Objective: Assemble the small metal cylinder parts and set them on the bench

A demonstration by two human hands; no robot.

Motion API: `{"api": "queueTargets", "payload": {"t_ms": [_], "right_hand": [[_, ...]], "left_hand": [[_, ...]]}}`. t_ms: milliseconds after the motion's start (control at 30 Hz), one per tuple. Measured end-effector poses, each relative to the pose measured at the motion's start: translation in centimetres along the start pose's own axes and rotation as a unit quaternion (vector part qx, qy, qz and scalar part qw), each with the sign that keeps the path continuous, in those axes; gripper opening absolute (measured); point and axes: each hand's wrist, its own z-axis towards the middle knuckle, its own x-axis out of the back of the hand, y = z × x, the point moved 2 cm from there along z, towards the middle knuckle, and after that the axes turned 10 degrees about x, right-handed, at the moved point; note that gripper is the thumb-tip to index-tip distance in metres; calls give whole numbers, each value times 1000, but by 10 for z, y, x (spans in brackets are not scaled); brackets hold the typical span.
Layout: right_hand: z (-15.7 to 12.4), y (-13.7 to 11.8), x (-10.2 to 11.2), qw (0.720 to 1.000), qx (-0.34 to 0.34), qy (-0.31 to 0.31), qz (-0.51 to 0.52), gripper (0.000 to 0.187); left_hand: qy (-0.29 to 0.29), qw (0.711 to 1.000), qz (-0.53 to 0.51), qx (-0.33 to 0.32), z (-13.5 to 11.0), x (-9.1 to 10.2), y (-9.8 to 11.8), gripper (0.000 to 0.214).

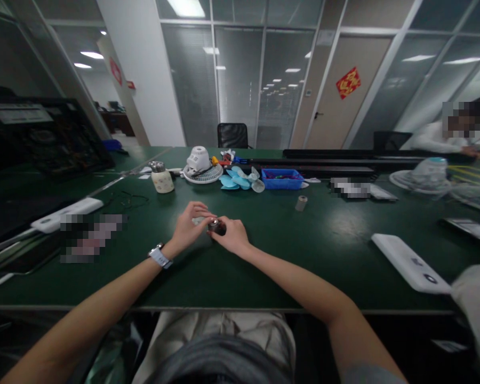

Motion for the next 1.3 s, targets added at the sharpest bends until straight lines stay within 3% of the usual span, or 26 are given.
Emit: {"api": "queueTargets", "payload": {"t_ms": [167,367,567,667,733,800,867,900,1000,1133,1300], "right_hand": [[-8,2,16,998,-27,11,-48,35],[-16,25,33,997,-31,25,-62,38],[-15,35,24,991,-65,59,100,47],[-12,34,19,953,-125,66,266,44],[-9,31,16,891,-174,54,415,35],[-7,26,14,811,-223,25,540,25],[-6,21,14,749,-267,-3,606,20],[-6,20,15,732,-284,-9,620,21],[-6,18,21,713,-317,-6,625,29],[-6,18,25,722,-326,-21,610,39],[-5,20,22,729,-323,-21,604,36]], "left_hand": [[49,999,17,14,10,17,-18,40],[-81,987,90,102,15,25,-56,46],[-121,982,108,100,11,15,-51,53],[-115,984,97,94,10,14,-47,56],[-97,986,107,87,10,15,-46,57],[-74,986,122,85,11,16,-46,56],[-60,986,131,86,11,17,-47,55],[-59,986,133,86,11,17,-47,54],[-68,985,135,78,10,16,-47,52],[-78,986,134,66,9,14,-48,52],[-78,985,143,58,9,13,-48,52]]}}
